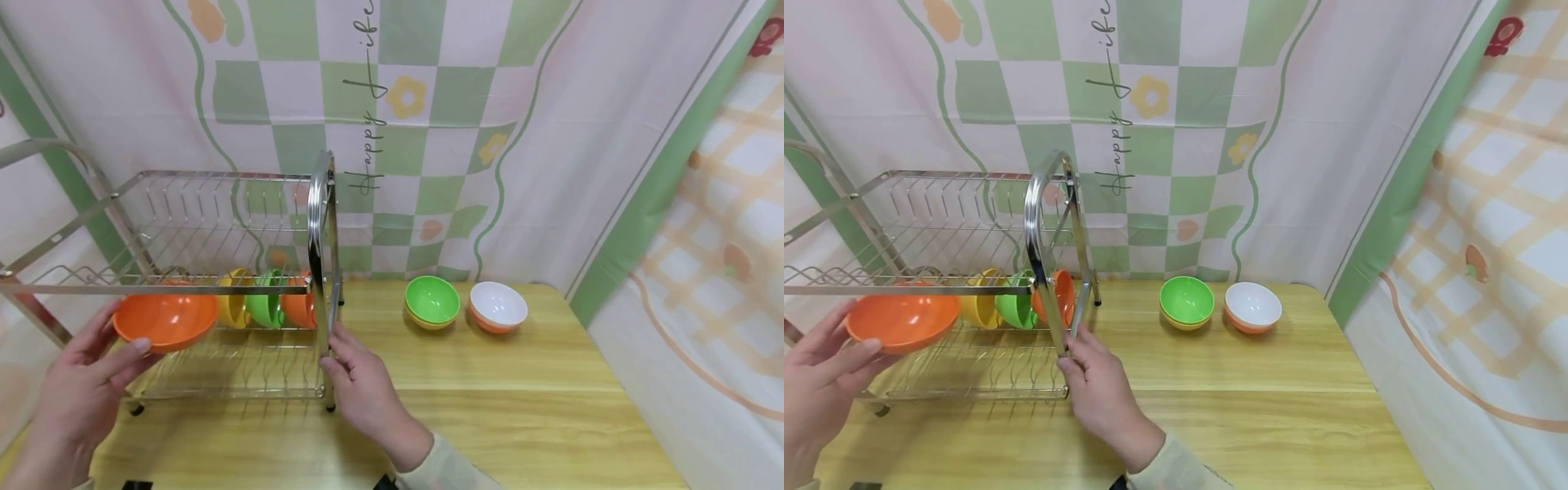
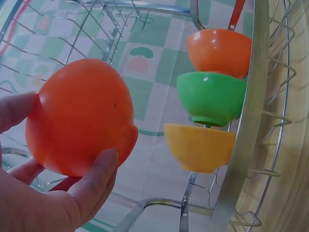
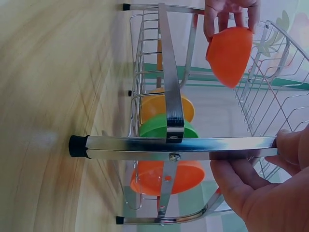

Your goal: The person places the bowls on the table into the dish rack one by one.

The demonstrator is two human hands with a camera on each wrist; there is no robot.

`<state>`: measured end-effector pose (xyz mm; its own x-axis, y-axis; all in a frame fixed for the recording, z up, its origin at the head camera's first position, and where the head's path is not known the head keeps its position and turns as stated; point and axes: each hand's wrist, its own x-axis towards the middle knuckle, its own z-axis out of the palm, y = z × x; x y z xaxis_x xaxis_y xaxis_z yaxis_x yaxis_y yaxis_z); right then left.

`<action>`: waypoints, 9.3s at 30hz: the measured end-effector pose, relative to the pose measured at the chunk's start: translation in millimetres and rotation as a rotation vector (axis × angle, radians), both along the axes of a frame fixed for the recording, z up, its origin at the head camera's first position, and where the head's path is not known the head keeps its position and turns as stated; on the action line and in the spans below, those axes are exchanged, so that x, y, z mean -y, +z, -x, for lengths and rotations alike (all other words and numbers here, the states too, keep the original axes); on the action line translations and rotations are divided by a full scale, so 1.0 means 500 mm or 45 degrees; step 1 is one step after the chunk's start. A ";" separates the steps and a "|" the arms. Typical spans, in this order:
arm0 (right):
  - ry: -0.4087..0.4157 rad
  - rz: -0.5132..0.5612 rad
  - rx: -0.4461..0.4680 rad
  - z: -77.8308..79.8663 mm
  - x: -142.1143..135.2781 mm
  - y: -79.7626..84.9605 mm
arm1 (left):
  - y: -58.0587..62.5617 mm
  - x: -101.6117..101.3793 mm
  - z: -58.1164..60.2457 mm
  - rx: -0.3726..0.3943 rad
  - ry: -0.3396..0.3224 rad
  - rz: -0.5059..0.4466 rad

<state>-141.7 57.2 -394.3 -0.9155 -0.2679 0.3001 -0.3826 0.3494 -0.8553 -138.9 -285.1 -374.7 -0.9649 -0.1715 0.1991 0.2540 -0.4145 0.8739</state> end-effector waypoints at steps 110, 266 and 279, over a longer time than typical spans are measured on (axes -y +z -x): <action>-0.026 -0.069 -0.046 0.005 0.002 -0.012 | 0.027 -0.007 0.205 0.228 -0.067 2.004; -0.169 -0.660 0.315 0.262 -0.682 -0.046 | -0.031 -0.361 0.002 0.216 -0.158 0.980; -0.342 -0.420 0.461 0.256 -0.682 -0.037 | -0.032 -0.364 0.005 0.209 -0.138 0.998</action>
